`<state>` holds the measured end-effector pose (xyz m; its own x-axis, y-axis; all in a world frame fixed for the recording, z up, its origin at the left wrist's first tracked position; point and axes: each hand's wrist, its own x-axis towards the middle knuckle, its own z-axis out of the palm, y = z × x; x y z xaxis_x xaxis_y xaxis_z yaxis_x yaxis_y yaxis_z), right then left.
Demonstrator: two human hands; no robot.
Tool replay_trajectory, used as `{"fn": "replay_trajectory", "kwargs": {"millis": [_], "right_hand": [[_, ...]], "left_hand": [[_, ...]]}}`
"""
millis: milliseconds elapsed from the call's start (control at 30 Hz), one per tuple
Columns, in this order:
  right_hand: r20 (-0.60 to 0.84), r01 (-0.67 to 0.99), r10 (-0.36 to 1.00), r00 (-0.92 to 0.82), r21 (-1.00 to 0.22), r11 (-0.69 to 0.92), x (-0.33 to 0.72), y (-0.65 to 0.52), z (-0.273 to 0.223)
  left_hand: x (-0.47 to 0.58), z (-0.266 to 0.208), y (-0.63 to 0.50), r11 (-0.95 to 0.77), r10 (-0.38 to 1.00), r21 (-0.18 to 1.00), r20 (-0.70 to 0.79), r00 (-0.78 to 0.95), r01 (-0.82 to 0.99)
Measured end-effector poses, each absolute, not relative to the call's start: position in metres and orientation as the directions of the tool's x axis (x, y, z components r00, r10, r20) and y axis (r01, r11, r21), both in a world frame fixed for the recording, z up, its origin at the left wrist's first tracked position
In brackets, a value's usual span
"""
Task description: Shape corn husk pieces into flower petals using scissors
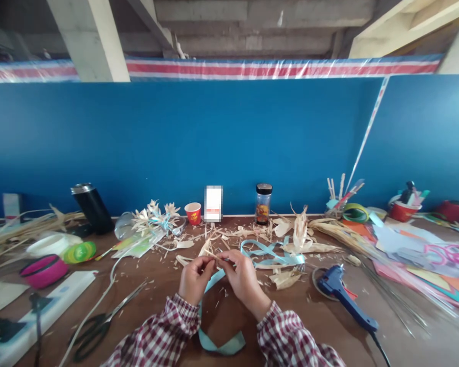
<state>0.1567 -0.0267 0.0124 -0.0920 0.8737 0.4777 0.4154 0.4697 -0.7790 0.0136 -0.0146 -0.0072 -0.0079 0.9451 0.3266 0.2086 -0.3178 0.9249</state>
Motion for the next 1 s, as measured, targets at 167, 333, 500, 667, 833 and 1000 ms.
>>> {"fn": "replay_trajectory", "kwargs": {"millis": [167,333,500,667,833,1000], "right_hand": [[0.505,0.436,0.863,-0.019,-0.773,0.461,0.1599,-0.0231,0.0092],[0.458,0.478,0.888,-0.032,-0.774,0.416,0.1629,-0.0231,0.0093],[0.407,0.497,0.909,-0.091,-0.772,0.396,0.1608,-0.0241,0.0077],[0.41,0.443,0.904,-0.124,-0.792,0.42,0.1571,-0.0262,0.0099],[0.38,0.405,0.92,-0.096,-0.829,0.385,0.157,-0.0272,0.0136],[0.431,0.501,0.902,-0.027,-0.775,0.385,0.156,-0.027,0.0148]], "left_hand": [[0.0133,-0.01,-0.0112,-0.284,0.956,0.934,0.292,-0.005,0.215],[0.012,-0.0091,-0.012,-0.285,0.954,0.933,0.299,-0.032,0.222],[0.0128,-0.0045,-0.0157,-0.299,0.952,0.932,0.306,0.001,0.206],[0.0133,-0.0049,-0.0159,-0.297,0.954,0.936,0.301,0.006,0.189],[0.0147,-0.0059,-0.017,-0.303,0.952,0.93,0.306,0.019,0.21],[0.0155,-0.0031,-0.0171,-0.291,0.956,0.941,0.293,0.014,0.174]]}}
